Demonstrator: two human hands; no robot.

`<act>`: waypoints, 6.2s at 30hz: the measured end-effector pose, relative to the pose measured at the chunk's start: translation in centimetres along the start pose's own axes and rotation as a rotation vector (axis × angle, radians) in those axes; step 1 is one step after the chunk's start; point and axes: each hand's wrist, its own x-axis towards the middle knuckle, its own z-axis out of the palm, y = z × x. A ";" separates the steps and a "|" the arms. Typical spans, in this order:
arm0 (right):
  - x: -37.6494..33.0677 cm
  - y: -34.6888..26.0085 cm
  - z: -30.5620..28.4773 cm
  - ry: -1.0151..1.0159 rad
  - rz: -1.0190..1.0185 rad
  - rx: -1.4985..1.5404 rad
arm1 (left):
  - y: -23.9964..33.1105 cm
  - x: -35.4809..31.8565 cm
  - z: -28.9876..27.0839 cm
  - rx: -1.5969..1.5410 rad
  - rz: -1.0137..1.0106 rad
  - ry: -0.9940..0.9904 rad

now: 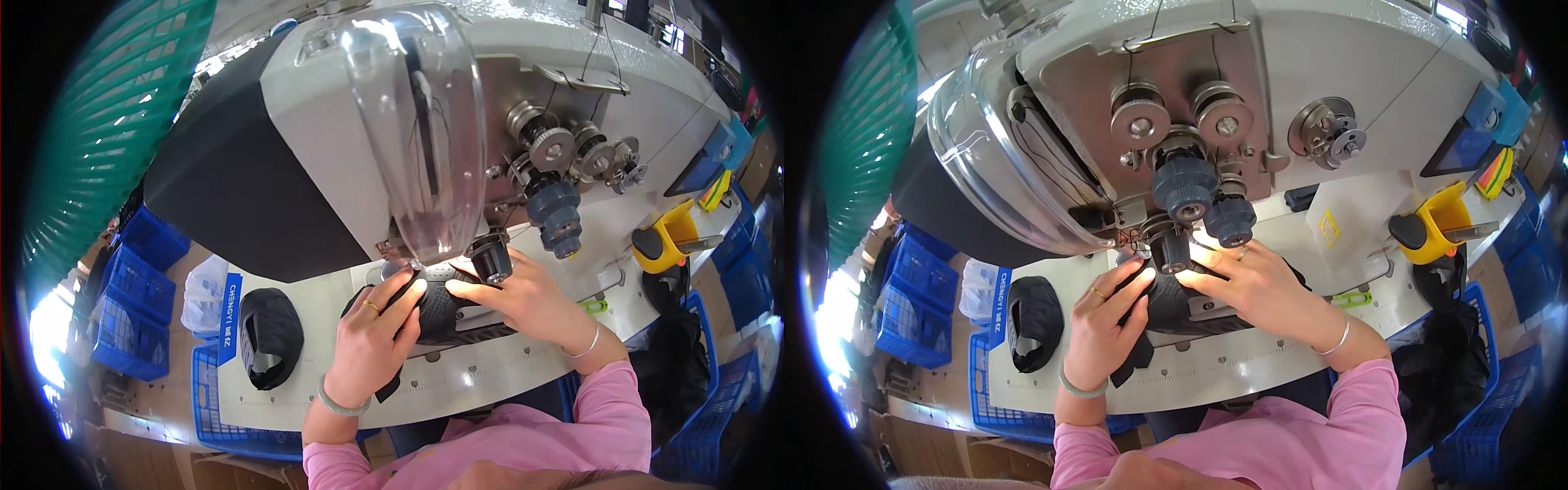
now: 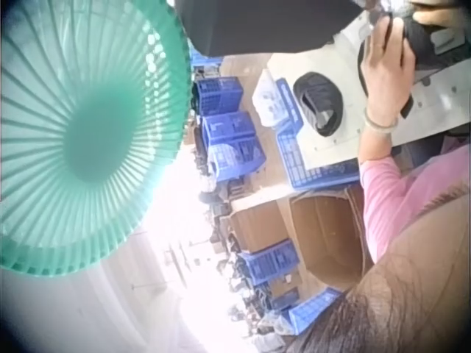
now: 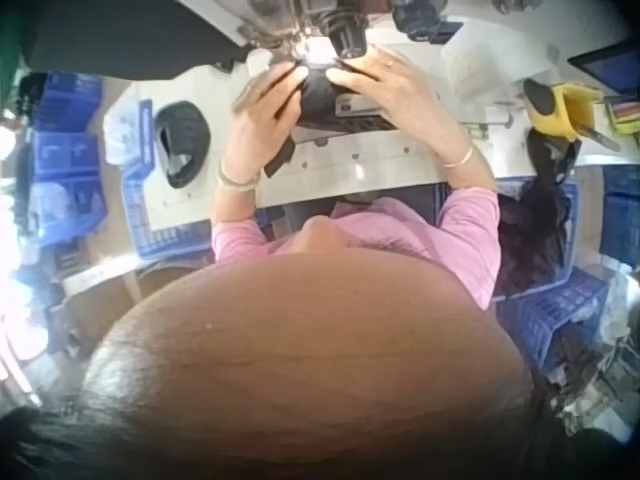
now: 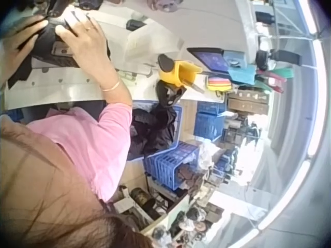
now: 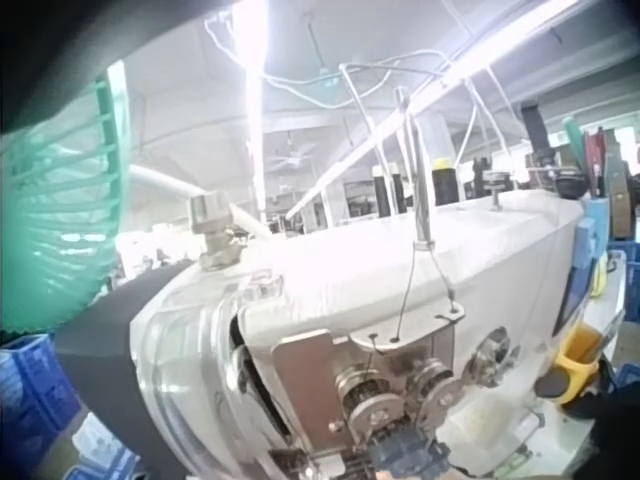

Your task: Operating an industrial sewing machine to stitch together components of a black shoe.

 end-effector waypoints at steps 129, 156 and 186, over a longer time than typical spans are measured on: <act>1.9 2.8 1.8 0.081 -0.021 -0.011 | -2.3 0.1 -1.0 0.335 0.312 -0.028; 0.0 2.7 4.4 0.288 -0.276 0.037 | -1.1 1.2 -0.3 -0.082 0.046 0.107; 0.8 2.1 3.0 0.170 -0.133 0.212 | 0.0 1.2 0.5 0.347 0.314 0.121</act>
